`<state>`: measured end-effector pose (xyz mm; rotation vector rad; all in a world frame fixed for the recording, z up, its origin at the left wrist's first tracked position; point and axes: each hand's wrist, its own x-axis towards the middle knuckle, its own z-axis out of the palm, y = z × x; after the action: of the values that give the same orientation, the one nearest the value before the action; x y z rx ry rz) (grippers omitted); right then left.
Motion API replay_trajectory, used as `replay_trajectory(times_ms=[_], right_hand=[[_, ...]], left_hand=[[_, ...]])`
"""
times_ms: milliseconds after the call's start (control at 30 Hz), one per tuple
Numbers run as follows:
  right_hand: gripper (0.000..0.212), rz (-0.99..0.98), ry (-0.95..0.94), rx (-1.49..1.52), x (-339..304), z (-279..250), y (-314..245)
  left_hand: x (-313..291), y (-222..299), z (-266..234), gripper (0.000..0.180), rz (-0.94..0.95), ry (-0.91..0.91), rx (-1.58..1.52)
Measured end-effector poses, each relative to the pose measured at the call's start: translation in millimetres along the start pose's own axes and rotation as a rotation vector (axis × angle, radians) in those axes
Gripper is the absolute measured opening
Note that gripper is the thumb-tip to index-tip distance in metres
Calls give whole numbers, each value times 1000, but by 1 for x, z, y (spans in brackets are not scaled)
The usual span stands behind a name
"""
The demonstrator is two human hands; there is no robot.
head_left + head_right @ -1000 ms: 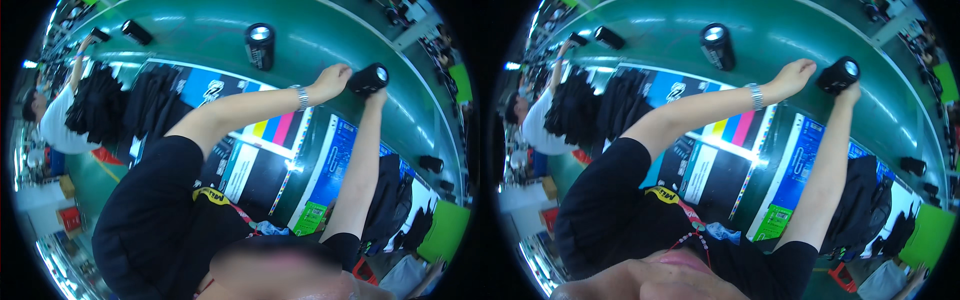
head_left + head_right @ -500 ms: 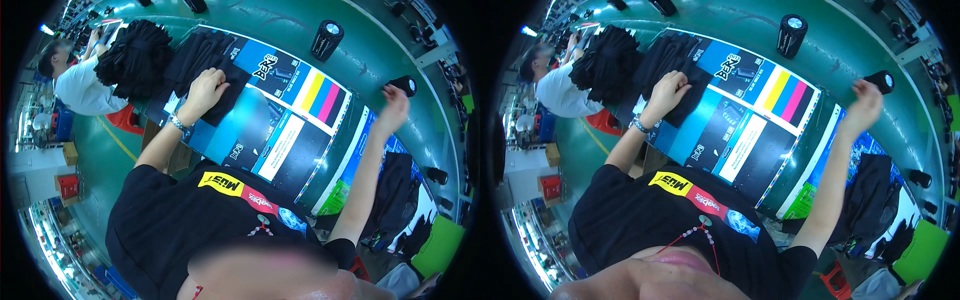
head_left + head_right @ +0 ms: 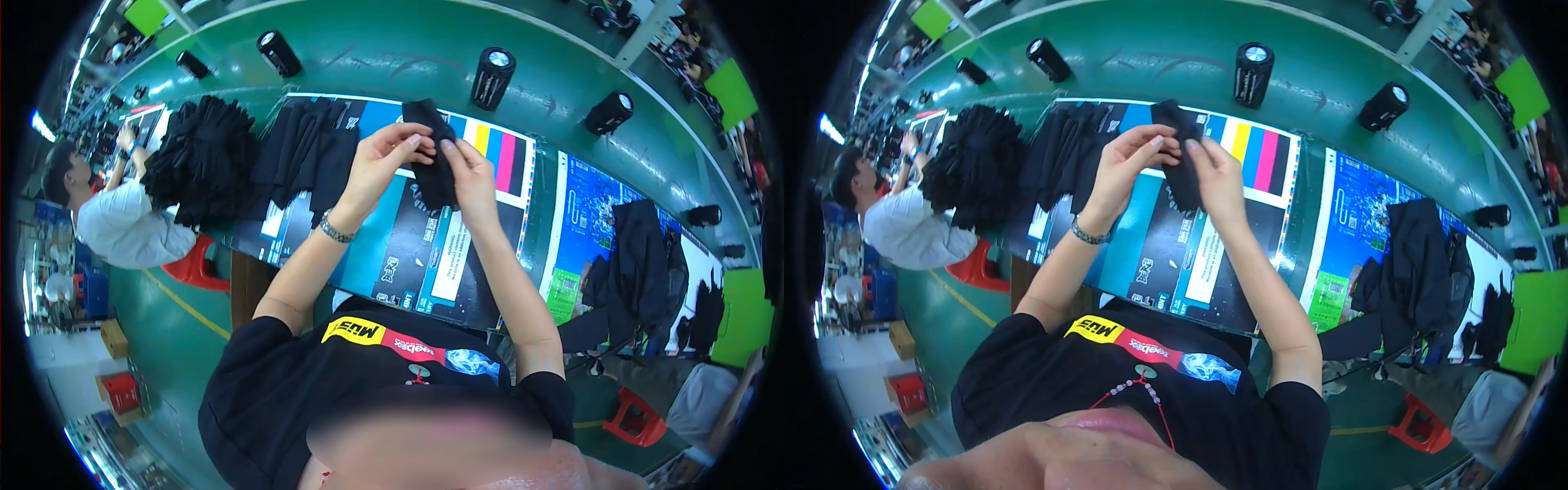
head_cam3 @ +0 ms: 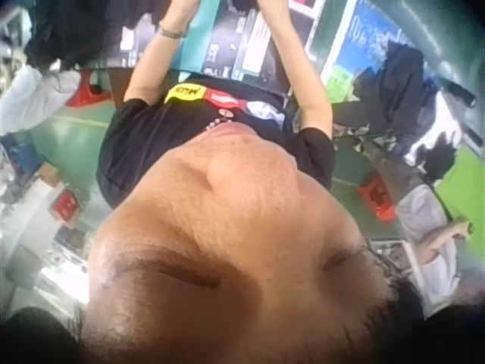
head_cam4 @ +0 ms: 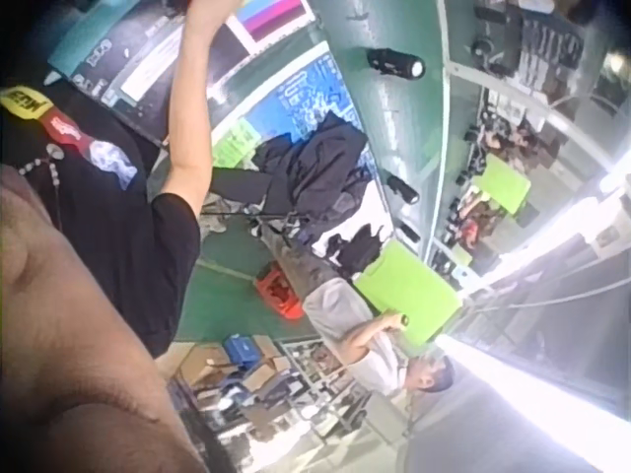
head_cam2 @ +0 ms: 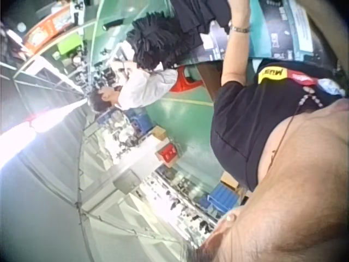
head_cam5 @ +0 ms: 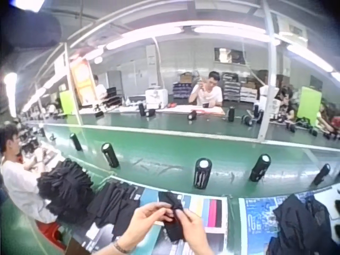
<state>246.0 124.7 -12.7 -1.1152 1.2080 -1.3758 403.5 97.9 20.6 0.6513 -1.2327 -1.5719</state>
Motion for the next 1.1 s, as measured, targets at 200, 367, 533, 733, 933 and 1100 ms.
replay_trajectory(times_ms=[200,367,533,733,933,1100], right_hand=[[25,108,-212,523,-21,-31,-23],[23,-282,-21,-227,-24,-43,-30],[18,-190,80,111,-18,-40,-41],[17,-19,9,489,21,-65,-42],[13,-523,638,-317,91,-84,-50],[11,-522,953,-510,129,-92,-37]], left_hand=[[18,-34,-15,29,11,108,-176],[10,-31,16,37,-304,-147,-305],[25,-10,20,32,-198,-348,-149],[81,-10,11,13,-229,-367,-92],[174,-23,36,16,-109,-259,132],[240,-47,59,12,-91,-208,301]])
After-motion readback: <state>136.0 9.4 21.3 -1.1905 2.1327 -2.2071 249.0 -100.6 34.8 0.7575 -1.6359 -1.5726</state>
